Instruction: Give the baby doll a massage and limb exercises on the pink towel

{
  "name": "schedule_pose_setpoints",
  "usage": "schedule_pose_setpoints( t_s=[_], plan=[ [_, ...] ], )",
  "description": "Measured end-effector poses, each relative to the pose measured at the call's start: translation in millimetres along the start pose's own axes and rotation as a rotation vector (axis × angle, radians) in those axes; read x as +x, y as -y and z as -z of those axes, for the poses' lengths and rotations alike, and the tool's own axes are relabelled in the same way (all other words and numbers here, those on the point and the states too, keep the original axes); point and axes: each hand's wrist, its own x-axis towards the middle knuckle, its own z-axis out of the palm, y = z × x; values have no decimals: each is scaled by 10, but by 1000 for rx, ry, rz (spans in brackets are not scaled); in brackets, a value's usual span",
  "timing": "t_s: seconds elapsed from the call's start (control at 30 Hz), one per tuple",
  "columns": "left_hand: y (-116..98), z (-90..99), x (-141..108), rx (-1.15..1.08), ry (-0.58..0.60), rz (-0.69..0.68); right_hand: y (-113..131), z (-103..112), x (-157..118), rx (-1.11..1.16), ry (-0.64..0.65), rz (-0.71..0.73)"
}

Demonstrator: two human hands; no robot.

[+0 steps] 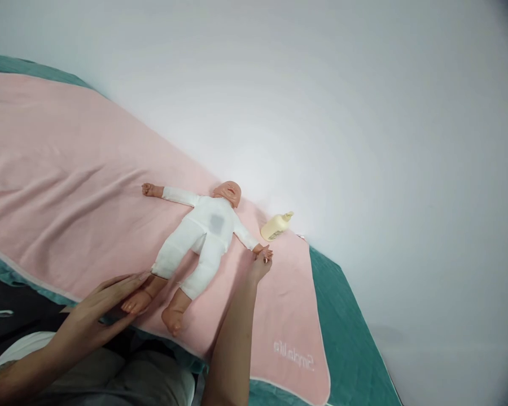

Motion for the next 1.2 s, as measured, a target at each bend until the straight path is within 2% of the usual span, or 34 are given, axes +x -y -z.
schedule_pose_setpoints(
  t_s=[0.1,0.2,0.27,0.4,0.47,0.57,0.67,0.8,0.97,1.07,1.2],
  plan=[
    [-44,-30,7,-83,-33,114,273,-105,-198,39,-41,39],
    [-141,-47,144,-182,0,251,501,-265,-409,97,27,141],
    [-219,-66,319,-236,13,305,555,-366,-519,124,119,231],
    [-354,-142,757,-264,-50,327,431,-474,-609,-4,321,447],
    [-389,-196,954,-249,-69,335,331,-487,-598,-118,390,611],
    [-371,-297,1177,-246,-59,337,238,-487,-561,-236,487,853],
    [-291,-405,1324,-270,-26,322,220,-485,-541,-304,556,952],
    [-195,-492,1437,-271,25,294,220,-489,-545,-339,594,943],
    [-179,-498,1448,-272,40,291,178,-486,-548,-271,585,881],
    [-215,-454,1373,-302,26,290,165,-454,-556,-180,540,733],
    [-246,-351,1172,-312,-10,271,244,-400,-589,-8,418,418]
  ],
)
